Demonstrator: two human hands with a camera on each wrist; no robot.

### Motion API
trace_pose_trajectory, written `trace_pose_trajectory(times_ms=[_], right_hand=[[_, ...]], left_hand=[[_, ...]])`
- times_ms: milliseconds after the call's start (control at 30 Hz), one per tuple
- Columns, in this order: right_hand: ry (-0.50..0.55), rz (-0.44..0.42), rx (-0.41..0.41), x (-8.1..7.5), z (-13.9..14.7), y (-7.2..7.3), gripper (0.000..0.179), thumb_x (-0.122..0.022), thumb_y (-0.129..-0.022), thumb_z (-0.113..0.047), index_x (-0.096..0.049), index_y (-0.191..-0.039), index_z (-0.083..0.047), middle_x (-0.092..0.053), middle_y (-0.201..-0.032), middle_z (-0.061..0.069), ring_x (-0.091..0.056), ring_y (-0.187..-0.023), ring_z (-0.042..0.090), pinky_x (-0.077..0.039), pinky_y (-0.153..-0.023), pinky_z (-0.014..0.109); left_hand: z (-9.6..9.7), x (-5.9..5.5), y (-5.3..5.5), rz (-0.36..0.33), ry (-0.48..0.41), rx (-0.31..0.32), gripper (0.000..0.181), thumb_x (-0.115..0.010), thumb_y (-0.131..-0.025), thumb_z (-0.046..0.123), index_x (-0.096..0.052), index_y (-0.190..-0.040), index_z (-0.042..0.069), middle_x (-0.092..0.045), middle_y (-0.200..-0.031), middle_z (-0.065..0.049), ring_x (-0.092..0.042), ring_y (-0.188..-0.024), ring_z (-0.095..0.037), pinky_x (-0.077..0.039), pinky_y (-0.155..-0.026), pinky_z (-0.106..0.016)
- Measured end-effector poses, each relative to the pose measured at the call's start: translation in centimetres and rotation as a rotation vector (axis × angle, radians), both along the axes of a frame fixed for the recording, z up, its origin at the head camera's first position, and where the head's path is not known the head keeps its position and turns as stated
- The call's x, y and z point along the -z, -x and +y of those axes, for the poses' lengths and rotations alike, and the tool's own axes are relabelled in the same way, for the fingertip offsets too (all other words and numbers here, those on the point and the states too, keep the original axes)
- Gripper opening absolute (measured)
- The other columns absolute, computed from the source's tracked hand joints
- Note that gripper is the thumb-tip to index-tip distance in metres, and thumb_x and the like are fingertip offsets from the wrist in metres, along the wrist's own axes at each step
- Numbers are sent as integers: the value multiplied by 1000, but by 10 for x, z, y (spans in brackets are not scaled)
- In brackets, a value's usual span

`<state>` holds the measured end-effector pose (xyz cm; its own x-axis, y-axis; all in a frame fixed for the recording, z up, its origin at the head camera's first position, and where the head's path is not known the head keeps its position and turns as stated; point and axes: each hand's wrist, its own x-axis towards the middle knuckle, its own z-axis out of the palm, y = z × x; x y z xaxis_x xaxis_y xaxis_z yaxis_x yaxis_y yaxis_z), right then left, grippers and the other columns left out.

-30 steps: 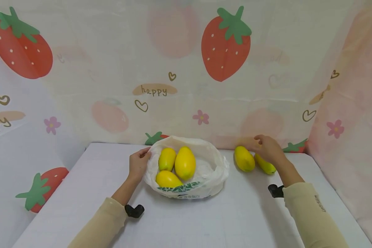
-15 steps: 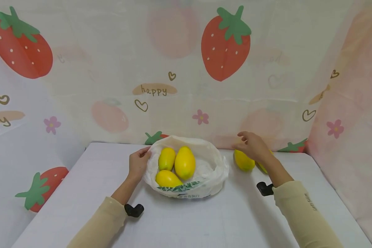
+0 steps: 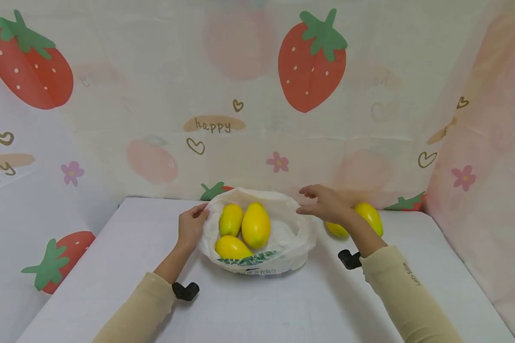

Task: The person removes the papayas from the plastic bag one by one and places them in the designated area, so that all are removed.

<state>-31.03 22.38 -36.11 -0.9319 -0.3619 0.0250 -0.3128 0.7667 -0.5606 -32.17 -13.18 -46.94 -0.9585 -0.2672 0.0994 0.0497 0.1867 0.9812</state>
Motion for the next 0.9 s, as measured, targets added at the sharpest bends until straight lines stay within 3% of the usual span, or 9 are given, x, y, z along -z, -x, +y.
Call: trace_pose_trajectory(times_ms=[367, 600, 900], right_hand=[[16, -10, -86, 4, -25, 6, 60, -70, -89, -35, -53, -135, 0, -53, -137, 22, -50, -124, 40, -47, -103, 53], [1, 50, -91, 12, -40, 14, 54, -71, -88, -30, -57, -129, 2, -59, -130, 22, -55, -115, 37, -50, -99, 50], [5, 12, -68, 19, -59, 15, 49, -71, -87, -32, -61, -124, 0, -63, -121, 20, -58, -109, 34, -53, -95, 46]], left_hand=[[1, -1, 0, -1, 8, -4, 30, -56, -98, 14, -66, -124, 3, -68, -122, -17, -65, -105, -27, -53, -98, -38], [2, -1, 0, 1, 11, -13, 30, -56, -98, 14, -66, -124, 3, -68, -121, -17, -65, -104, -26, -54, -97, -37], [3, -3, -1, -4, 2, -14, 30, -56, -98, 14, -66, -124, 2, -68, -120, -17, -65, -102, -26, -55, -95, -35]])
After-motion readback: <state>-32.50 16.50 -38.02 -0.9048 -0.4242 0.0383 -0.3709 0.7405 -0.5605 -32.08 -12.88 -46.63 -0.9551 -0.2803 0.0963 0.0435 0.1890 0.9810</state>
